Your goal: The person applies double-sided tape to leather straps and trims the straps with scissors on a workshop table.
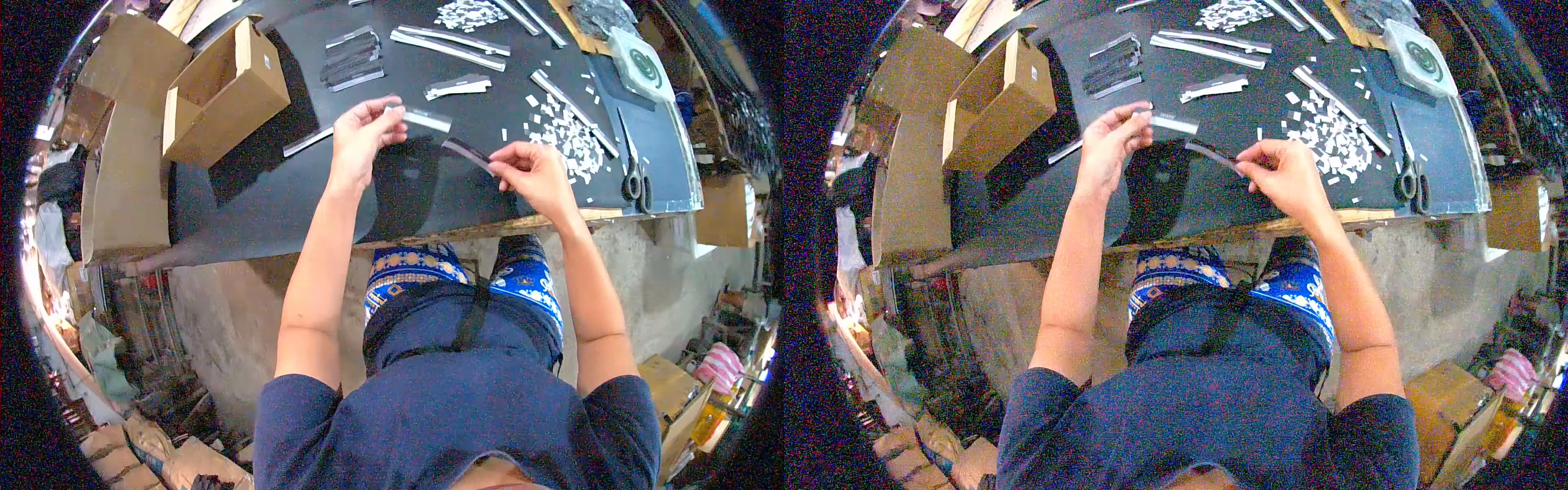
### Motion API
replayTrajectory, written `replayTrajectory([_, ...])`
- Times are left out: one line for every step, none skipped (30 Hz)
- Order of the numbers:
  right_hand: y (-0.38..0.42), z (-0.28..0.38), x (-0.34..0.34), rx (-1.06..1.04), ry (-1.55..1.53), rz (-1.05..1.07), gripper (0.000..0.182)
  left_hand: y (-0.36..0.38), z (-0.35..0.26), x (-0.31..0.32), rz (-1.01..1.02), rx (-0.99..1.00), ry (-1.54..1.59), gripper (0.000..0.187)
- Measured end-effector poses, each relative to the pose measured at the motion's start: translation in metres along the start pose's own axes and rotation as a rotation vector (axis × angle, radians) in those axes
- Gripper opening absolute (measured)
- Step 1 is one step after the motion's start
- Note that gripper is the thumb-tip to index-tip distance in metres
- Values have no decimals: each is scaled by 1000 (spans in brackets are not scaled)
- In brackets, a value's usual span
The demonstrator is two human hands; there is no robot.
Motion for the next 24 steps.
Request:
replayTrajectory([5,1,1,-3,-1,-7,13,-8,-2,7,-22,34,1,19])
replayTrajectory([10,2,2,5,5,19,13,-18,-2,14,-15,37,0,19])
replayTrajectory([13,2,3,13,11,46,13,-28,-1,22,8,43,19,23])
replayTrajectory([15,-5,6,16,3,73,14,-37,0,30,30,49,38,27])
replayTrajectory([18,-2,7,14,0,95,14,-45,2,37,37,52,36,27])
replayTrajectory([19,-6,10,17,6,100,15,-53,7,43,28,68,-44,26])
replayTrajectory([19,-10,13,21,12,105,15,-61,11,48,19,84,-123,26])
replayTrajectory([21,-9,13,38,59,115,16,-70,17,50,-12,109,-181,29])
replayTrajectory([22,-6,14,35,57,110,16,-77,22,51,-8,113,-184,29])
replayTrajectory([23,-3,13,9,107,83,16,-83,27,52,-29,119,-248,27])
replayTrajectory([24,0,13,-16,157,58,16,-85,28,55,-52,124,-312,25])
replayTrajectory([24,-3,14,-6,160,54,16,-85,29,56,-62,147,-355,21])
replayTrajectory([24,-2,13,-7,157,52,16,-86,30,57,-60,147,-358,21])
replayTrajectory([24,1,11,-30,175,47,16,-87,31,57,-65,201,-435,21])
replayTrajectory([24,4,11,-54,193,45,16,-88,32,57,-71,256,-513,22])
replayTrajectory([23,5,11,-62,189,52,16,-85,32,54,-107,373,-640,26])
replayTrajectory([21,4,11,-50,208,31,16,-75,25,55,-189,690,-936,29])
replayTrajectory([20,3,11,-40,226,11,15,-71,20,53,-242,699,-900,28])
replayTrajectory([19,1,10,-111,258,-32,15,-67,13,50,-294,709,-865,27])
replayTrajectory([18,2,8,-89,251,-36,15,-63,5,41,-308,710,-877,27])
replayTrajectory([18,4,4,-65,246,-44,14,-61,-4,29,-214,663,-918,25])
replayTrajectory([17,3,0,-67,249,-65,15,-59,-13,17,-115,612,-955,23])
replayTrajectory([15,-7,-1,-47,235,-77,14,-64,-15,-5,-51,638,-1035,20])
replayTrajectory([14,-9,-4,-28,254,-67,14,-63,-20,-25,0,626,-1076,21])
Point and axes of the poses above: each hand's wrist, its own y-axis away from the middle knuckle, its own x-axis out of the palm, z = x × y, the point moved 2 cm from there along -y, towards the middle knuckle, and after that the axes turned 10 degrees about y, right-handed, at the moved point
